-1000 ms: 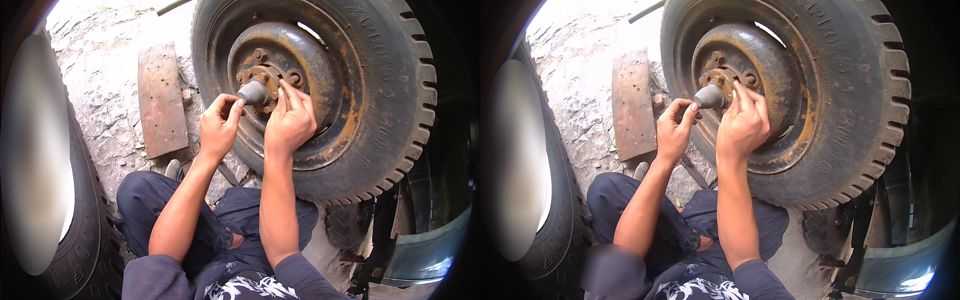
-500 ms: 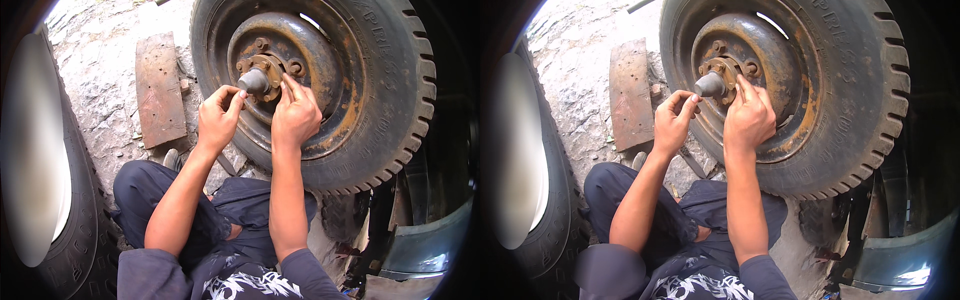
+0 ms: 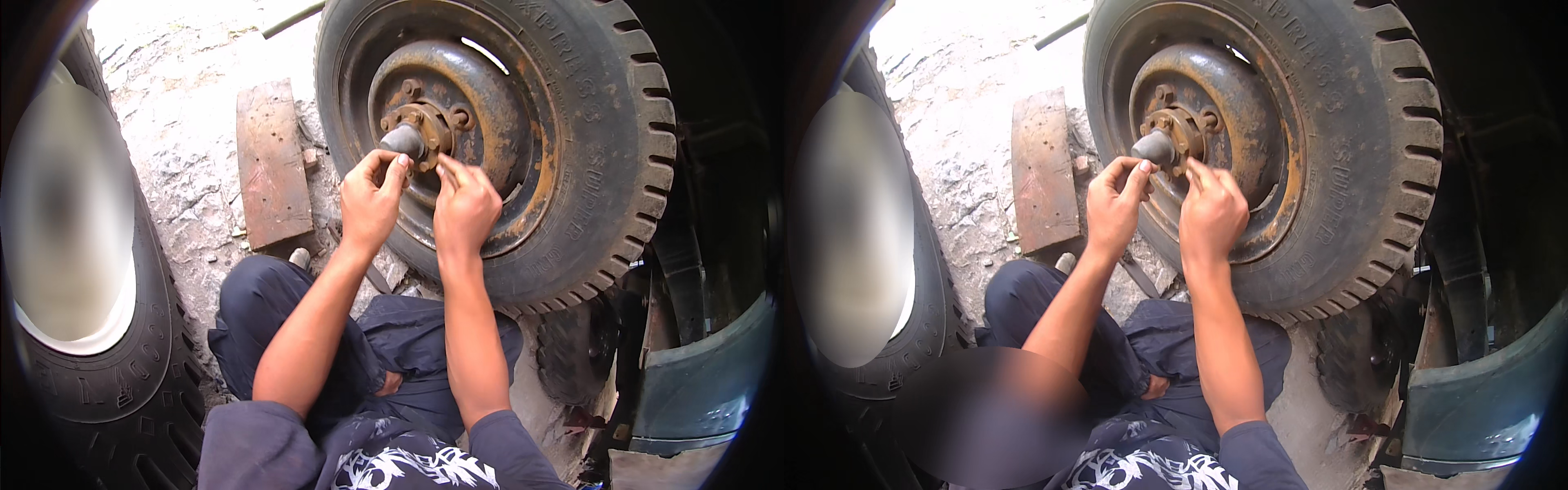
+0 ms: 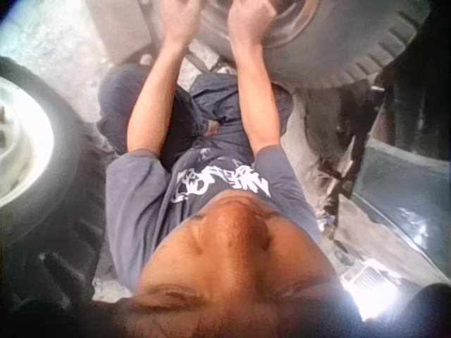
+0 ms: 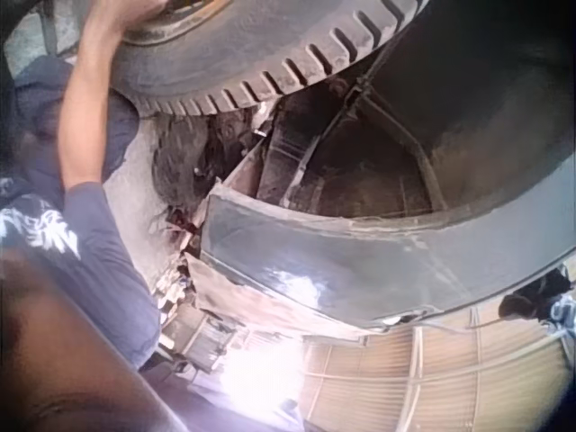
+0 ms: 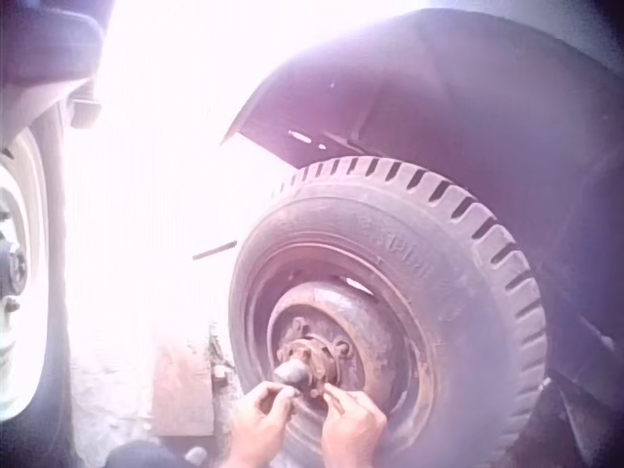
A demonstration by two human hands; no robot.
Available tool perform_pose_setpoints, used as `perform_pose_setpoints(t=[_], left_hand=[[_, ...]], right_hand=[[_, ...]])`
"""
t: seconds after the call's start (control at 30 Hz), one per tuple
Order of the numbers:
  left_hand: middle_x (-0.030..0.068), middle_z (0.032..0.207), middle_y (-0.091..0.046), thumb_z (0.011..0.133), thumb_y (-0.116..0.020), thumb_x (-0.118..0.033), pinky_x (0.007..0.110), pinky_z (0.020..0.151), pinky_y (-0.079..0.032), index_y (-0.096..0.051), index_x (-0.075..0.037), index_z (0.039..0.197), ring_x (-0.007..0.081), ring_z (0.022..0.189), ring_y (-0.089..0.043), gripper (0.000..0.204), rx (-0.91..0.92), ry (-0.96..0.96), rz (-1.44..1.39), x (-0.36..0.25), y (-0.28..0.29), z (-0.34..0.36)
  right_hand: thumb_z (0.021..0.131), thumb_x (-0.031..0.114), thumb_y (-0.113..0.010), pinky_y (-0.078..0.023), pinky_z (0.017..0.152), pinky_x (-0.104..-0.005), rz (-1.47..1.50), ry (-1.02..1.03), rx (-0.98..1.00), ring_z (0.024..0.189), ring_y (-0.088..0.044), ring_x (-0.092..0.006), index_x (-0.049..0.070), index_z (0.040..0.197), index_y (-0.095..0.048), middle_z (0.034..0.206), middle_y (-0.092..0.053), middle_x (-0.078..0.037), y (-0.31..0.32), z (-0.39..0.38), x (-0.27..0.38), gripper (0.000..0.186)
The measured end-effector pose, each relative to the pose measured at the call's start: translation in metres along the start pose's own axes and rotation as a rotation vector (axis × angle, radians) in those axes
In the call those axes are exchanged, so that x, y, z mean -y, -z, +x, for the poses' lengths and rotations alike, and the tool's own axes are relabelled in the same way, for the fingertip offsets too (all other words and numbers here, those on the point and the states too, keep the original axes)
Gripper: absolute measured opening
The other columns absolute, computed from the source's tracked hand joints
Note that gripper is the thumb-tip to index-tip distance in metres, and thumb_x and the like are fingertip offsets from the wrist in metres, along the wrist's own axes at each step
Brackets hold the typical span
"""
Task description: The person sits on the ground and repeatedly inserts small metal cotter pins into the holes of a vehicle wheel hub. They handle each pin individually, aligning and pushing it into place on the hub's central nut area.
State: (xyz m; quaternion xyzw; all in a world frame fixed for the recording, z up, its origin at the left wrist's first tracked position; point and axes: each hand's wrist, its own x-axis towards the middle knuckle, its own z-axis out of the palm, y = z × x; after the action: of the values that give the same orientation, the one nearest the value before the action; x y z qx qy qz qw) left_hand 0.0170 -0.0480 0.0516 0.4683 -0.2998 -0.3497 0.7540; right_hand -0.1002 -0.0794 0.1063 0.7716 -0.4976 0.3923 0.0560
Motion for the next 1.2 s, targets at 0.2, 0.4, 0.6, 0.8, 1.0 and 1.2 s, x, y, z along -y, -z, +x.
perform_pose_setpoints(t=[0.2, 0.4, 0.6, 0.8, 1.0, 1.2], left_hand=[[0.0127, 0.084, -0.078, 0.103, -0.074, -0.018, 0.034, 0.073, -0.058, -0.077, 0.002, 0.104, 0.0175, 0.077, -0.075, 0.020, 0.097, 0.040, 0.196, -0.026, -0.010, -0.016], [0.0189, 0.093, -0.079, 0.099, -0.077, -0.024, 0.044, 0.079, -0.061, -0.075, 0.003, 0.111, 0.0323, 0.087, -0.079, 0.029, 0.350, 0.152, 0.655, 0.016, 0.025, -0.065], [0.0316, 0.089, -0.076, 0.102, -0.073, -0.032, 0.057, 0.080, -0.061, -0.073, 0.006, 0.109, 0.0500, 0.090, -0.076, 0.038, 0.594, 0.263, 0.958, 0.030, 0.020, -0.082], [0.0351, 0.088, -0.072, 0.104, -0.071, -0.027, 0.057, 0.081, -0.059, -0.073, 0.007, 0.116, 0.0531, 0.091, -0.074, 0.036, 0.590, 0.298, 0.834, 0.058, 0.006, -0.092], [0.0303, 0.113, -0.078, 0.099, -0.079, -0.026, 0.049, 0.089, -0.061, -0.075, 0.003, 0.129, 0.0425, 0.107, -0.078, 0.042, 0.473, 0.157, 0.690, 0.095, 0.013, -0.103], [0.0169, 0.096, -0.083, 0.103, -0.074, -0.020, 0.037, 0.076, -0.062, -0.079, -0.002, 0.124, 0.0233, 0.083, -0.082, 0.028, 0.387, 0.194, 0.618, 0.079, 0.020, -0.082]], right_hand=[[0.092, -0.003, -0.082, -0.064, 0.075, -0.0340, 0.223, -0.046, -0.077, 0.092, -0.080, -0.0220, 0.000, 0.112, -0.084, 0.099, -0.081, -0.014, 0.004, -0.064, -0.024, 0.020], [0.092, 0.002, -0.086, -0.064, 0.068, -0.0335, 0.440, -0.394, 0.137, 0.080, -0.080, -0.0230, -0.001, 0.111, -0.081, 0.103, -0.080, -0.017, -0.016, -0.187, -0.073, 0.020], [0.099, 0.015, -0.081, -0.064, 0.076, -0.0392, 0.451, -0.310, 0.035, 0.083, -0.080, -0.0306, 0.001, 0.108, -0.078, 0.100, -0.080, -0.016, -0.052, -0.194, -0.073, 0.017], [0.099, 0.012, -0.081, -0.063, 0.075, -0.0378, 0.338, -0.409, -0.061, 0.082, -0.081, -0.0273, 0.004, 0.103, -0.070, 0.093, -0.081, -0.013, -0.050, -0.206, -0.074, 0.014], [0.100, 0.006, -0.079, -0.064, 0.078, -0.0339, 0.484, -0.375, -0.035, 0.095, -0.082, -0.0227, 0.000, 0.129, -0.063, 0.101, -0.082, -0.014, -0.045, -0.202, -0.069, 0.034], [0.102, 0.007, -0.069, -0.062, 0.079, -0.0301, 0.792, -0.302, 0.068, 0.100, -0.077, -0.0213, -0.003, 0.151, -0.053, 0.123, -0.076, -0.022, -0.039, -0.206, -0.063, 0.052]])
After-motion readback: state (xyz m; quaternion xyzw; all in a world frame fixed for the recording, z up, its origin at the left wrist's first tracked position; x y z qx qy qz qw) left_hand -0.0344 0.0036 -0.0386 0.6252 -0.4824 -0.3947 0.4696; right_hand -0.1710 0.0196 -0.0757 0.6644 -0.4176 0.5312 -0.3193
